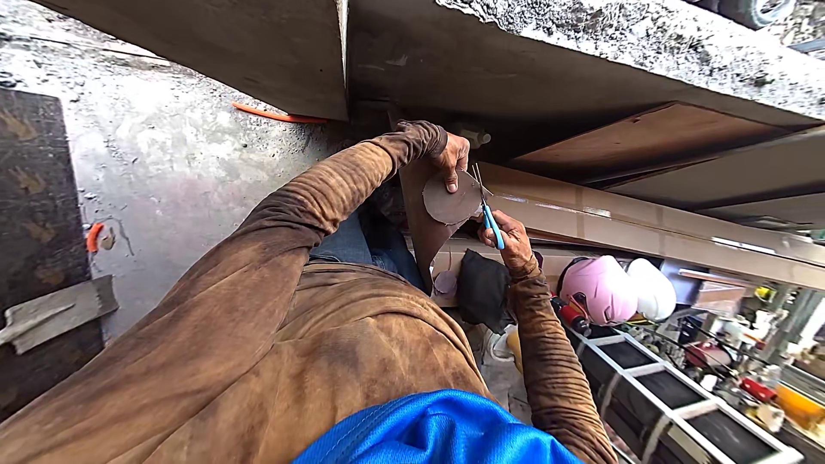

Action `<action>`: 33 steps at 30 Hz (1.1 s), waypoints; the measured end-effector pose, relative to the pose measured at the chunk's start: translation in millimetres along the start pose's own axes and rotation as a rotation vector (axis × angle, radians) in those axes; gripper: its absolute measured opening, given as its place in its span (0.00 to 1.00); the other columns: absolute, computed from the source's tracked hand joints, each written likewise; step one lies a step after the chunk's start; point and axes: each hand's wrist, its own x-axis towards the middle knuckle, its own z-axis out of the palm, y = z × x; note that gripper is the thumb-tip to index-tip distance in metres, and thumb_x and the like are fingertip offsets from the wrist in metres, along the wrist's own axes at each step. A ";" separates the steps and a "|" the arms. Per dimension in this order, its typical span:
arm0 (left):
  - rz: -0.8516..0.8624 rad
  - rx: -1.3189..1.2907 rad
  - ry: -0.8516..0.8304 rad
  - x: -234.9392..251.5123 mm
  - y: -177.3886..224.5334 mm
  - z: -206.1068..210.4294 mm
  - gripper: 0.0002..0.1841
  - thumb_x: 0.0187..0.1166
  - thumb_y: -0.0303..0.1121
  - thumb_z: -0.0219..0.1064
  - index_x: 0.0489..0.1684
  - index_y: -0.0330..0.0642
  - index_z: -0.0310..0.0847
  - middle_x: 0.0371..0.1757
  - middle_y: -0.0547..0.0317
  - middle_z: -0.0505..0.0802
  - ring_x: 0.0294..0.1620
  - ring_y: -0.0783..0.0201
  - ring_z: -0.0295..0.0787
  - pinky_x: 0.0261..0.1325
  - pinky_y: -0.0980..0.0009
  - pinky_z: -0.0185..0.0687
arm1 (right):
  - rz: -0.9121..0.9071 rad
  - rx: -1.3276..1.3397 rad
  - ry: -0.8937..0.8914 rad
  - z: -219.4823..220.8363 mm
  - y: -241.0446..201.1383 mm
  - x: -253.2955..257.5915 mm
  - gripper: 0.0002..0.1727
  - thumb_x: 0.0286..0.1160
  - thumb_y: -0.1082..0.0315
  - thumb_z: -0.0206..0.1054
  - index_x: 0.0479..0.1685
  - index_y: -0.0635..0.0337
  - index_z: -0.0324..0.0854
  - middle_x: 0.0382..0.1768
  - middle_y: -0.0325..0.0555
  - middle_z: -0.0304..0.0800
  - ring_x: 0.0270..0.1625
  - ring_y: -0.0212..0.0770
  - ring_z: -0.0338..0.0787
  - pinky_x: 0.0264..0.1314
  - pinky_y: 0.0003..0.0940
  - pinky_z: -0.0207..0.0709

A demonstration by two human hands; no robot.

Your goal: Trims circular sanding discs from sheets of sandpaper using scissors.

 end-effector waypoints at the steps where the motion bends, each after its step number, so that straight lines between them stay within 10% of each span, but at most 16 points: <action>1: -0.006 0.003 0.001 0.6 0.4 1.2 0.17 0.66 0.45 0.84 0.27 0.39 0.89 0.26 0.59 0.90 0.29 0.67 0.83 0.39 0.62 0.77 | 0.003 -0.014 0.002 -1.0 -0.2 -1.6 0.26 0.72 0.43 0.73 0.51 0.59 0.86 0.24 0.29 0.85 0.24 0.24 0.81 0.30 0.23 0.76; 8: -0.050 0.029 -0.008 -1.3 6.8 8.2 0.18 0.67 0.45 0.83 0.32 0.37 0.90 0.30 0.55 0.91 0.32 0.64 0.85 0.43 0.60 0.79 | 0.060 -0.018 -0.039 -5.2 -8.8 -7.2 0.25 0.74 0.48 0.74 0.55 0.63 0.85 0.26 0.30 0.87 0.24 0.24 0.82 0.28 0.22 0.77; 15: -0.049 -0.040 0.028 -1.0 12.6 15.2 0.18 0.66 0.42 0.84 0.32 0.35 0.88 0.31 0.54 0.90 0.33 0.63 0.85 0.43 0.60 0.79 | 0.085 -0.035 -0.121 -11.9 -2.4 5.5 0.36 0.69 0.31 0.68 0.51 0.59 0.83 0.22 0.31 0.84 0.24 0.28 0.82 0.30 0.26 0.78; 33: -0.062 0.049 -0.009 -3.1 13.1 13.2 0.21 0.66 0.44 0.85 0.37 0.33 0.89 0.36 0.53 0.91 0.39 0.61 0.85 0.48 0.59 0.79 | 0.152 -0.052 -0.132 -20.6 -19.6 1.5 0.27 0.71 0.45 0.75 0.53 0.61 0.86 0.23 0.27 0.84 0.22 0.23 0.79 0.25 0.20 0.73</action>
